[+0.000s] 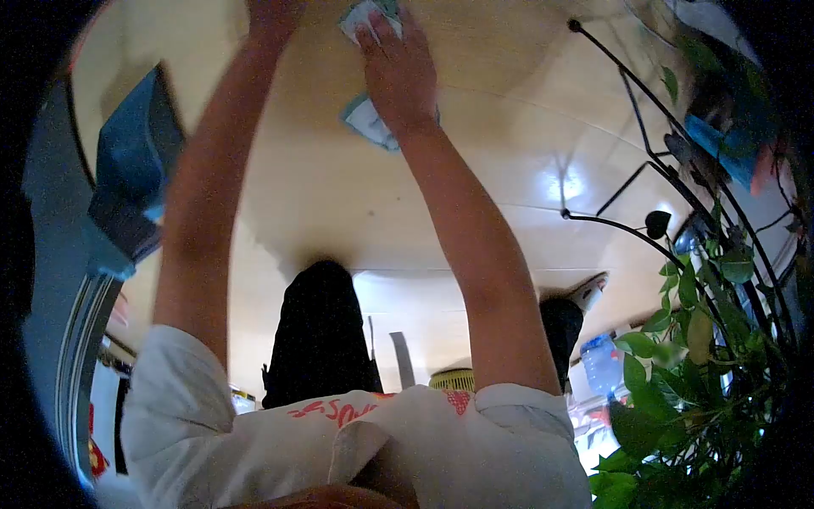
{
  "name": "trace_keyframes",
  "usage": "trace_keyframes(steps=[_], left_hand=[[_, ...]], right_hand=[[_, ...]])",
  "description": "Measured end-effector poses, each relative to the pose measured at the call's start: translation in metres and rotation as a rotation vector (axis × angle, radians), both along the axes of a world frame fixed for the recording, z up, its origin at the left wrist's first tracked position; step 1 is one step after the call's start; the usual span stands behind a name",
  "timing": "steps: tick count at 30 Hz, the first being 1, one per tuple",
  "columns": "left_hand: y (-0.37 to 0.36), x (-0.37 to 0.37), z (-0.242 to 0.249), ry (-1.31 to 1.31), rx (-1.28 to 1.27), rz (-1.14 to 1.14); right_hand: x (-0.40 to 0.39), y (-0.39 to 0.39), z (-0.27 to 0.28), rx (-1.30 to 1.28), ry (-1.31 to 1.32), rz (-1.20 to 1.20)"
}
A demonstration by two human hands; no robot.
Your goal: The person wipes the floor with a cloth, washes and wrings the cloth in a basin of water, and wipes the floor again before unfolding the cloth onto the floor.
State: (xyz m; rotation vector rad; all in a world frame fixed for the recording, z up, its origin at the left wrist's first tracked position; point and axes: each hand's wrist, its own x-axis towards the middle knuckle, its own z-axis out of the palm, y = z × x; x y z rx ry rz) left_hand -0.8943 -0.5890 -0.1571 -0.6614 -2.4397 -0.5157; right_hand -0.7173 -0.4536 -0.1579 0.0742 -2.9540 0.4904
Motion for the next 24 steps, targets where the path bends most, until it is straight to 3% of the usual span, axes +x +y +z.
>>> trace_keyframes(steps=[1, 2, 5, 7, 9, 11, 12, 13, 16, 19, 21, 23, 24], left_hand=[[-0.029, 0.049, 0.013, -0.203, 0.29, -0.032], [-0.057, 0.099, 0.029, -0.359, 0.612, -0.048], [-0.161, 0.233, 0.023, -0.612, 0.207, 0.175], [-0.219, 0.299, 0.006, -0.677, 0.295, 0.22], [-0.236, 0.322, 0.011, -0.646, 0.2, 0.377], [-0.24, 0.332, 0.01, -0.603, 0.087, 0.441], [-0.241, 0.332, 0.007, -0.573, 0.025, 0.426], [-0.242, 0.332, 0.005, -0.542, -0.035, 0.41], [-0.247, 0.332, 0.007, -0.594, -0.043, 0.435], [-0.249, 0.333, 0.009, -0.607, -0.028, 0.436], [-0.253, 0.334, 0.005, -0.609, -0.021, 0.439], [-0.255, 0.337, 0.004, -0.601, -0.02, 0.445], [-0.253, 0.336, 0.005, -0.592, -0.02, 0.451]], right_hand=[[-0.006, -0.015, 0.005, 0.012, -0.006, 0.061], [-0.007, -0.018, 0.007, -0.327, -0.031, 0.025], [0.022, 0.005, 0.0, -0.358, 0.152, -0.043], [0.046, 0.031, 0.032, -0.564, 0.142, -0.148], [0.067, 0.042, 0.079, -0.948, -0.125, -0.542], [0.087, 0.052, 0.096, -1.42, -0.07, -0.676], [0.089, 0.045, 0.121, -1.483, -0.12, -0.717], [0.093, 0.039, 0.139, -1.577, -0.142, -0.701], [0.104, 0.014, 0.175, -2.176, -0.142, -0.656], [0.103, -0.031, 0.219, -2.616, -0.04, -0.416], [0.099, -0.066, 0.26, -2.807, 0.039, -0.395], [0.101, -0.075, 0.276, -2.655, 0.117, -0.499], [0.101, -0.076, 0.286, -2.494, 0.035, -0.566]])
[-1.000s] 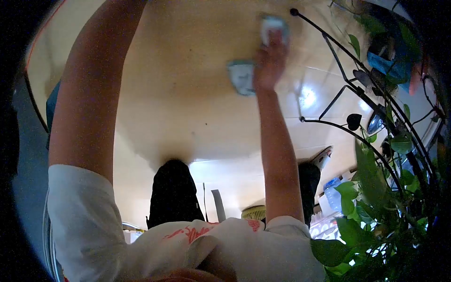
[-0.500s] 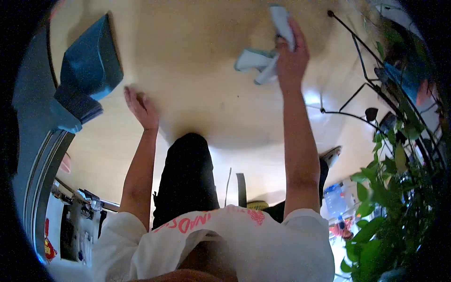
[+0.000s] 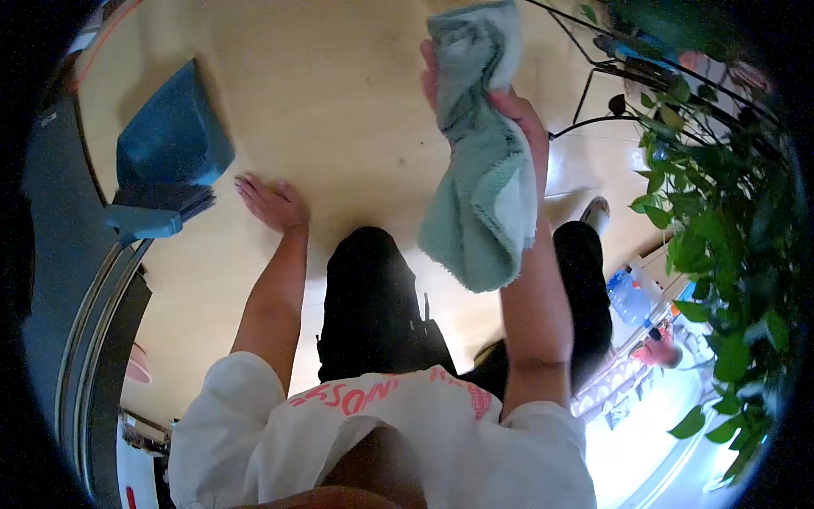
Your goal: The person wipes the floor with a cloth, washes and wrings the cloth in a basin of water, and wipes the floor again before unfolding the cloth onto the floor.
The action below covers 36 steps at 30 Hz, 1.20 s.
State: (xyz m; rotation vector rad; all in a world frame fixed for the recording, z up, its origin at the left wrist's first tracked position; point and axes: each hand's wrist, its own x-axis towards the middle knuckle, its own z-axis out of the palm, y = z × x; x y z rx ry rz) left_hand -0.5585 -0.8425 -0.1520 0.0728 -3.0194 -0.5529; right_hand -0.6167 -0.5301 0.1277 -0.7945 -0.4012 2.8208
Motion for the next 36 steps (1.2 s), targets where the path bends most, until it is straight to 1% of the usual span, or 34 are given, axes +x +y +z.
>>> trace_keyframes(steps=[3, 4, 5, 7, 9, 11, 13, 15, 16, 17, 18, 19, 20, 21, 22, 23, 24, 25, 27, 29, 30, 31, 33, 34, 36], left_hand=[[0.0, 0.003, 0.004, -0.011, 0.016, 0.024], [0.0, 0.004, 0.005, -0.02, 0.024, 0.029], [-0.001, 0.005, 0.004, -0.018, 0.008, 0.02], [-0.005, 0.008, -0.004, -0.014, -0.033, -0.016], [0.002, 0.008, -0.003, -0.005, -0.06, 0.003], [0.002, 0.007, -0.002, 0.029, -0.102, -0.012], [0.007, 0.015, -0.001, 0.072, -0.139, -0.044], [0.005, 0.018, -0.01, 0.083, -0.195, -0.05], [0.0, 0.019, -0.014, 0.09, -0.225, -0.06], [0.002, 0.018, -0.017, 0.086, -0.224, -0.041], [0.006, 0.017, -0.018, 0.083, -0.219, -0.017], [0.007, 0.018, -0.019, 0.078, -0.215, 0.019], [0.012, 0.018, -0.013, 0.108, -0.217, -0.017], [0.014, 0.018, -0.018, 0.131, -0.22, -0.033], [0.009, 0.019, -0.023, 0.149, -0.231, -0.049], [0.005, 0.021, -0.025, 0.162, -0.241, -0.069], [0.005, 0.02, -0.023, 0.122, -0.24, -0.046], [0.004, 0.018, -0.025, 0.12, -0.23, -0.062], [-0.002, 0.018, -0.025, 0.112, -0.216, -0.079], [-0.002, 0.018, -0.025, 0.104, -0.197, -0.055], [-0.002, 0.016, -0.026, 0.116, -0.191, -0.061], [-0.003, 0.016, -0.029, 0.123, -0.182, -0.071], [-0.004, 0.017, -0.032, 0.09, -0.191, -0.061], [-0.002, 0.017, -0.03, 0.082, -0.199, -0.051], [-0.003, 0.013, -0.031, 0.088, -0.199, -0.09]], right_hand=[[0.007, 0.005, 0.036, 0.31, -0.131, 0.366], [0.009, 0.008, 0.051, 0.386, -0.248, 0.453], [0.02, 0.021, 0.052, 0.325, -0.08, 0.541], [0.037, 0.052, 0.07, 0.471, -0.274, 0.715], [0.084, 0.106, 0.06, 0.546, -0.323, 0.766], [0.122, 0.112, 0.077, 0.635, -0.452, 0.722], [0.187, 0.142, 0.06, 0.739, -0.504, 0.761], [0.267, 0.165, 0.019, 0.788, -0.582, 0.603], [0.311, 0.166, -0.008, 0.886, -0.722, 0.443], [0.35, 0.162, -0.03, 0.871, -0.797, 0.292], [0.4, 0.158, -0.065, 0.976, -0.829, 0.103], [0.435, 0.144, -0.096, 1.013, -0.887, -0.059], [0.469, 0.141, -0.126, 1.016, -0.947, -0.177], [0.507, 0.134, -0.169, 1.065, -1.002, -0.258], [0.523, 0.117, -0.199, 1.151, -1.115, -0.237], [0.539, 0.099, -0.235, 1.193, -1.171, -0.296], [0.537, 0.078, -0.257, 1.439, -1.32, -0.177], [0.554, 0.068, -0.284, 1.61, -1.351, -0.075], [0.515, 0.049, -0.284, 1.692, -1.434, -0.169], [0.498, 0.045, -0.29, 1.556, -1.512, -0.283], [0.493, 0.045, -0.288, 1.53, -1.501, -0.311], [0.496, 0.046, -0.293, 1.58, -1.507, -0.292], [0.488, 0.047, -0.295, 1.569, -1.529, -0.315], [0.481, 0.049, -0.296, 1.612, -1.5, -0.328], [0.452, 0.042, -0.297, 1.663, -1.31, -0.307]])
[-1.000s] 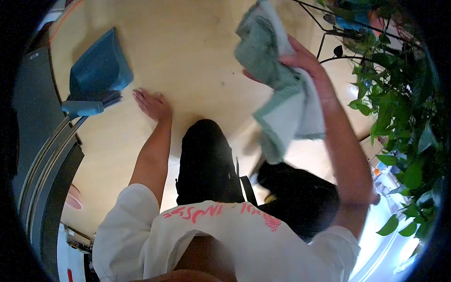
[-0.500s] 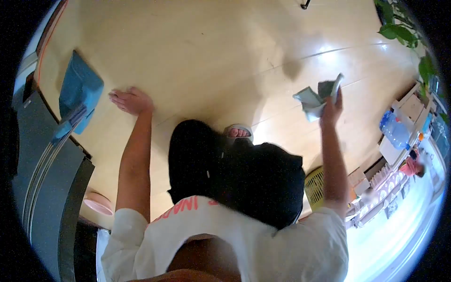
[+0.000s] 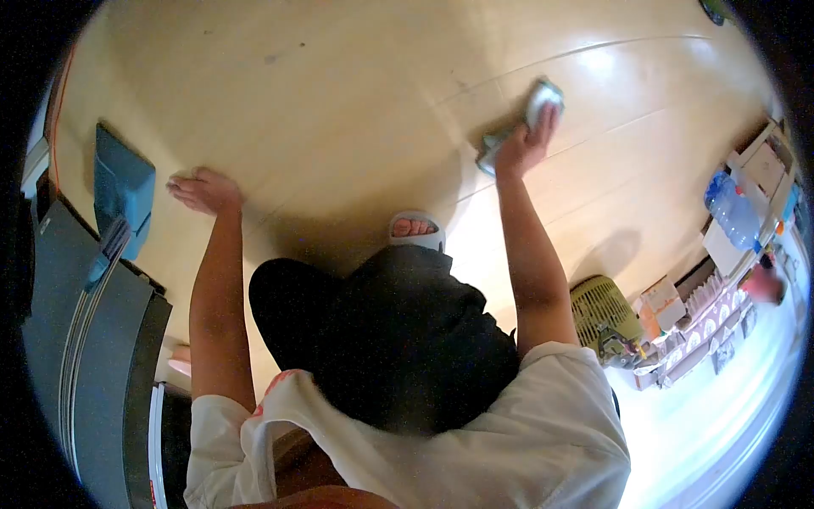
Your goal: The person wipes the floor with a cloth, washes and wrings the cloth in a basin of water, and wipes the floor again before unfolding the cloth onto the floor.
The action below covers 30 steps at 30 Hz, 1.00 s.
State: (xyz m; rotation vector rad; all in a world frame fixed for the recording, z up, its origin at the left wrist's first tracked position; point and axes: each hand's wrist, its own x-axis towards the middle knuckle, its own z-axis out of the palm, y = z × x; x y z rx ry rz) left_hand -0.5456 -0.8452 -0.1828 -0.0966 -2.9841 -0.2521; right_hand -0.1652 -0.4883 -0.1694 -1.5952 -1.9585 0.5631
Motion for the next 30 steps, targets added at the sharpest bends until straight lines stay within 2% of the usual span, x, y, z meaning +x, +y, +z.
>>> trace_keyframes(steps=[3, 5, 7, 9, 11, 14, 16, 18, 20, 21, 24, 25, 27, 30], left_hand=[[-0.005, 0.004, 0.003, 0.0, -0.014, 0.011], [0.001, 0.001, 0.001, 0.023, -0.01, 0.014], [-0.001, 0.003, 0.0, 0.036, -0.023, -0.008], [-0.01, 0.004, -0.005, 0.045, -0.009, -0.027], [-0.007, -0.002, -0.007, 0.06, 0.02, -0.022], [-0.006, 0.003, 0.005, 0.03, 0.033, -0.022], [-0.003, 0.002, 0.007, 0.014, 0.049, -0.033], [-0.006, 0.004, 0.002, 0.033, 0.049, -0.025], [-0.006, 0.001, -0.005, 0.052, 0.045, -0.029], [-0.01, -0.001, -0.007, 0.056, 0.033, -0.037], [-0.007, -0.001, 0.002, 0.036, 0.041, -0.065], [-0.006, 0.0, 0.005, 0.024, 0.053, -0.074], [-0.013, -0.002, -0.003, 0.018, 0.035, -0.063], [-0.017, -0.003, -0.008, 0.071, 0.024, -0.065]], right_hand=[[-0.081, -0.025, 0.003, 0.003, 0.104, 0.133], [-0.131, -0.03, -0.016, 0.172, 0.097, 0.307], [-0.192, -0.046, -0.017, 0.08, 0.047, 0.408], [-0.243, -0.069, -0.011, 0.171, 0.115, 0.532], [-0.272, -0.085, -0.009, -0.03, -0.017, 0.715], [-0.257, -0.075, -0.012, 0.028, 0.226, 0.752], [-0.221, -0.064, 0.0, 0.084, 0.458, 0.564], [-0.152, -0.056, 0.042, -0.153, 0.387, 0.409], [-0.081, -0.046, 0.044, -0.024, 0.416, 0.254], [-0.039, -0.043, 0.036, -0.038, 0.54, 0.148], [0.058, -0.036, 0.026, 0.016, 0.305, -0.256], [0.072, -0.033, 0.026, -0.001, 0.088, -0.326], [0.078, -0.031, -0.003, 0.071, -0.156, -0.298], [0.011, -0.027, 0.0, 0.088, -0.127, -0.211]])
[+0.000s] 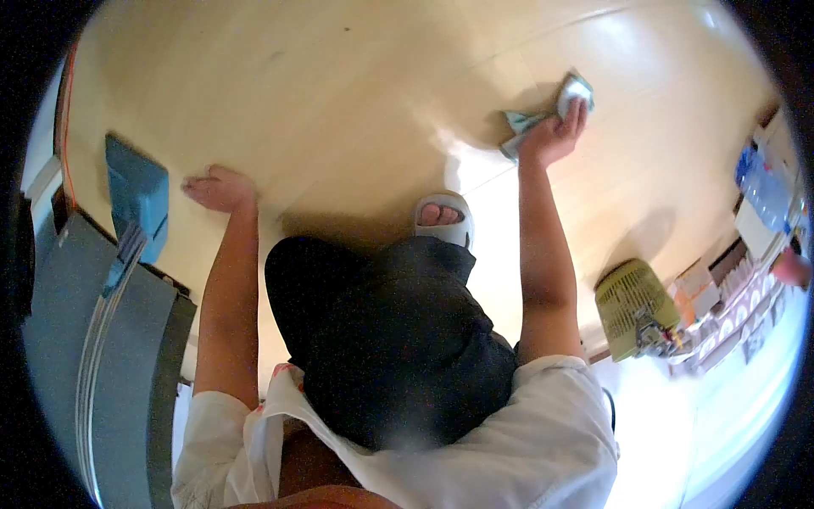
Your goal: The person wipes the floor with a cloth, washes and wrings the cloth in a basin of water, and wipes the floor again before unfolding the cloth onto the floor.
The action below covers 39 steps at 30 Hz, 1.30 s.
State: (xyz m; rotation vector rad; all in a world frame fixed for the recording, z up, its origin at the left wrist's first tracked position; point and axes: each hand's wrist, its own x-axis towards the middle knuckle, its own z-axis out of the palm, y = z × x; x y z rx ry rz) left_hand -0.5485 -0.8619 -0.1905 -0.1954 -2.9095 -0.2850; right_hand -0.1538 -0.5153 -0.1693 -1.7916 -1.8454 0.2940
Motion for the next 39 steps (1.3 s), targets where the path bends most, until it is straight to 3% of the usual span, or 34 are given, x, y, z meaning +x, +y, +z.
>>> trace_keyframes(steps=[3, 10, 12, 15, 19, 22, 23, 26, 31, 33, 37, 38, 39], left_hand=[[0.007, -0.001, 0.005, 0.015, 0.011, 0.029], [0.01, 0.003, 0.008, 0.02, 0.044, 0.088], [0.013, 0.004, 0.012, 0.014, 0.062, 0.084], [0.01, 0.003, 0.014, -0.028, 0.052, 0.065], [0.013, 0.004, 0.016, -0.016, 0.078, 0.09], [0.014, 0.001, 0.021, -0.053, 0.079, 0.12], [0.013, 0.0, 0.019, -0.056, 0.096, 0.111], [0.006, -0.001, 0.014, -0.066, 0.111, 0.113], [0.014, 0.0, 0.025, -0.159, 0.081, 0.162], [0.012, 0.0, 0.023, -0.133, 0.094, 0.145], [0.013, 0.001, 0.021, -0.167, 0.048, 0.164], [0.013, 0.0, 0.021, -0.145, 0.065, 0.153], [0.012, 0.0, 0.02, -0.125, 0.08, 0.144]], right_hand=[[-0.066, -0.001, -0.011, 0.102, 0.092, 0.401], [-0.273, -0.052, -0.001, 0.023, 0.001, 0.77], [-0.306, -0.06, 0.003, -0.09, -0.026, 0.941], [-0.31, -0.018, -0.036, -0.183, 0.1, 1.079], [-0.312, 0.025, 0.03, -0.35, 0.78, 0.646], [-0.289, 0.031, 0.015, -0.331, 0.328, 0.598], [-0.278, 0.036, -0.003, -0.104, -0.084, 0.83], [-0.304, -0.008, -0.001, -0.141, 0.042, 0.73], [-0.357, -0.075, -0.011, -0.025, -0.057, 1.104], [-0.376, -0.096, 0.004, -0.134, 0.117, 1.2], [-0.38, -0.066, 0.025, -0.195, 0.297, 1.221], [-0.381, -0.044, 0.024, -0.08, 0.298, 1.211], [-0.376, -0.018, 0.018, -0.132, 0.394, 1.111]])
